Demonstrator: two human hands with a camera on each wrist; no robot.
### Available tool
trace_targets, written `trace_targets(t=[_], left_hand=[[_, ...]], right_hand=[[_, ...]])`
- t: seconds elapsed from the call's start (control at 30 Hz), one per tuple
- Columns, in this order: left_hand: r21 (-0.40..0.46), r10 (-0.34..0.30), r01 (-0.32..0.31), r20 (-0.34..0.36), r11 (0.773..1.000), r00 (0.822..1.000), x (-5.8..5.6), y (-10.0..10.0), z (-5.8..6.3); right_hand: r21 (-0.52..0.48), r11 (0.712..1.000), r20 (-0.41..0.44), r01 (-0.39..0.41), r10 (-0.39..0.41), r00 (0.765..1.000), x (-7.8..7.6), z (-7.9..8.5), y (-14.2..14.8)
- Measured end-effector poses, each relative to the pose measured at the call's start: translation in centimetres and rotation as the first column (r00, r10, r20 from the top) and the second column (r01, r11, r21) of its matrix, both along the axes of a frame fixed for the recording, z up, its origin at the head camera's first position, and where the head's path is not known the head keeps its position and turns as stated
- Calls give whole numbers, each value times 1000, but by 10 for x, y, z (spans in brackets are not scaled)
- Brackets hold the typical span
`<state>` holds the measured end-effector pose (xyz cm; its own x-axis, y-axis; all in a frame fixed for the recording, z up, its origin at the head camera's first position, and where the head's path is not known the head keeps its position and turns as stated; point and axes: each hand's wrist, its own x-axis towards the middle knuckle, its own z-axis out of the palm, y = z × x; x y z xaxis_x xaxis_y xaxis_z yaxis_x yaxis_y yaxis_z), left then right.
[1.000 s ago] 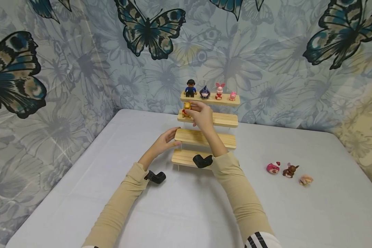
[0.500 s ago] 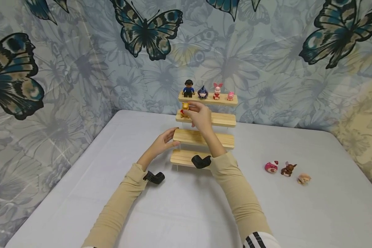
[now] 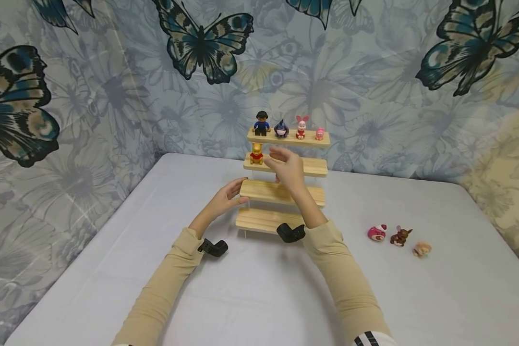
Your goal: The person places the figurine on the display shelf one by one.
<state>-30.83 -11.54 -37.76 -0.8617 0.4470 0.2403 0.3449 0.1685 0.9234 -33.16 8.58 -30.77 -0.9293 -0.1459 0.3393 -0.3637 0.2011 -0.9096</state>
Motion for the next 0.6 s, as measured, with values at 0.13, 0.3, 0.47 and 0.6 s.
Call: trace_targets(t=[0.13, 0.3, 0.47, 0.6], left_hand=[[-8, -5, 5, 5, 1000, 1000, 1, 1, 1], [-12, -1, 1, 4, 1000, 1000, 3, 2, 2], [-11, 3, -3, -3, 1000, 1000, 3, 1, 2], [-16, 4, -4, -1, 1000, 1000, 2, 1, 1]], right_hand=[[17, 1000, 0, 10, -10, 1000, 4, -3, 10], [30, 998, -34, 47, -45, 998, 7, -9, 27], [4, 999, -67, 49, -49, 997, 19, -8, 42], [14, 998, -88, 54, -53, 995, 36, 0, 50]])
